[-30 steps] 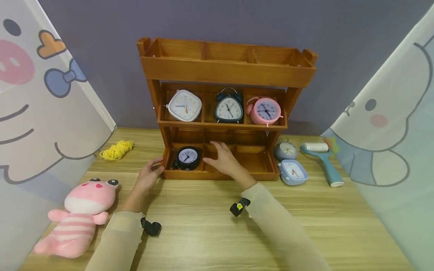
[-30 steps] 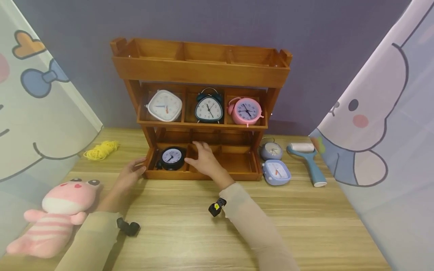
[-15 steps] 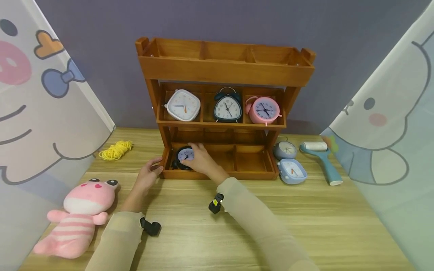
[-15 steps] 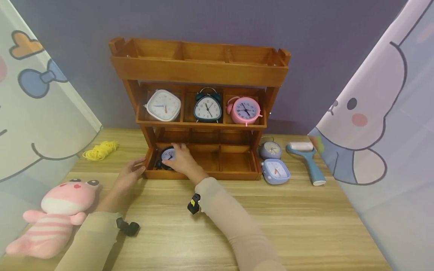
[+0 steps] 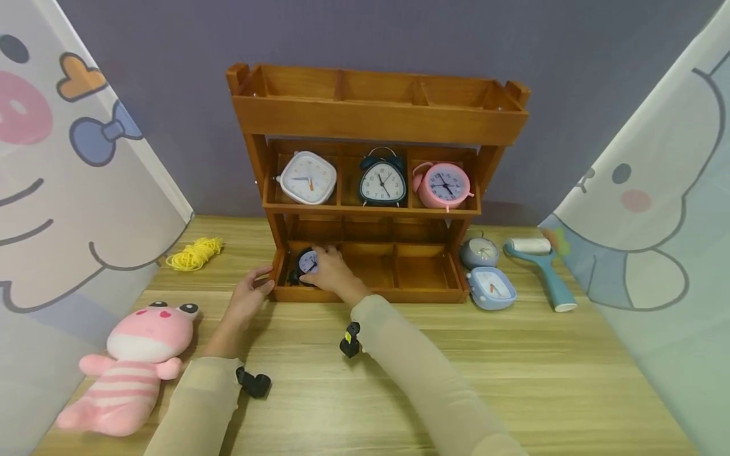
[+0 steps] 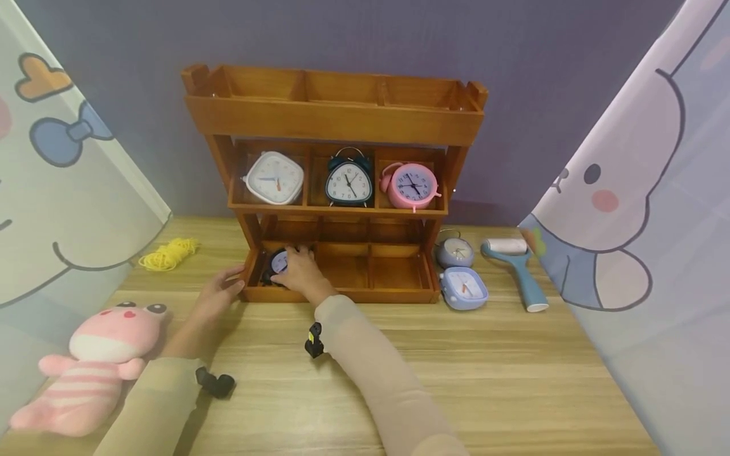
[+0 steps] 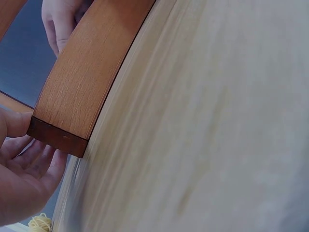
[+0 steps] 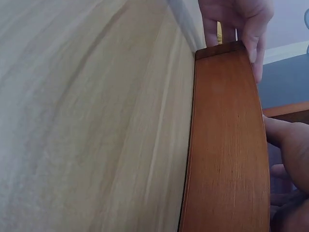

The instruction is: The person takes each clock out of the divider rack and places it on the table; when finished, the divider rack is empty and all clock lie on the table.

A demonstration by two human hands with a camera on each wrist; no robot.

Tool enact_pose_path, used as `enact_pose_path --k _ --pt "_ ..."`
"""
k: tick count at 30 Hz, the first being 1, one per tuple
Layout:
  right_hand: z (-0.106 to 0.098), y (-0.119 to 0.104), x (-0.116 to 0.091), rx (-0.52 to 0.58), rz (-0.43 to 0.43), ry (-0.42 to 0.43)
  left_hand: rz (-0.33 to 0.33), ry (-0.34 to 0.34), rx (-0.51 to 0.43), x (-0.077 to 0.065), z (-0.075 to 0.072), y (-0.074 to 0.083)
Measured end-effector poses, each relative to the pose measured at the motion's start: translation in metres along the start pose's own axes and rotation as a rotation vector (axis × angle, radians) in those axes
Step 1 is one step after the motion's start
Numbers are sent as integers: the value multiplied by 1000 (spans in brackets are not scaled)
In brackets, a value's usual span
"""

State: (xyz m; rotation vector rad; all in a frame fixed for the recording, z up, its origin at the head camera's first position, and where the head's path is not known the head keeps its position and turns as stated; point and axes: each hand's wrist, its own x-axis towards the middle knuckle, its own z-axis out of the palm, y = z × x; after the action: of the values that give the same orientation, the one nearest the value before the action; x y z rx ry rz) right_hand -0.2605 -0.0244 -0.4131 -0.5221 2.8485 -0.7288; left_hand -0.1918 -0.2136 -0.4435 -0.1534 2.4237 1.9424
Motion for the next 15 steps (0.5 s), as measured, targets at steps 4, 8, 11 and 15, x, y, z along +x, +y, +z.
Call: enact_pose_path --k 4,8,11,15 --pt "2 1 2 -85 -13 4 -4 -3 -8 -1 1 1" --pt "4 4 3 -118 -24 13 -9 1 -13 -1 1 2" --pt "5 5 4 -116 -41 28 -7 5 -8 0 0 1" --pt "6 8 5 -95 -69 69 -2 3 -8 0 0 1"
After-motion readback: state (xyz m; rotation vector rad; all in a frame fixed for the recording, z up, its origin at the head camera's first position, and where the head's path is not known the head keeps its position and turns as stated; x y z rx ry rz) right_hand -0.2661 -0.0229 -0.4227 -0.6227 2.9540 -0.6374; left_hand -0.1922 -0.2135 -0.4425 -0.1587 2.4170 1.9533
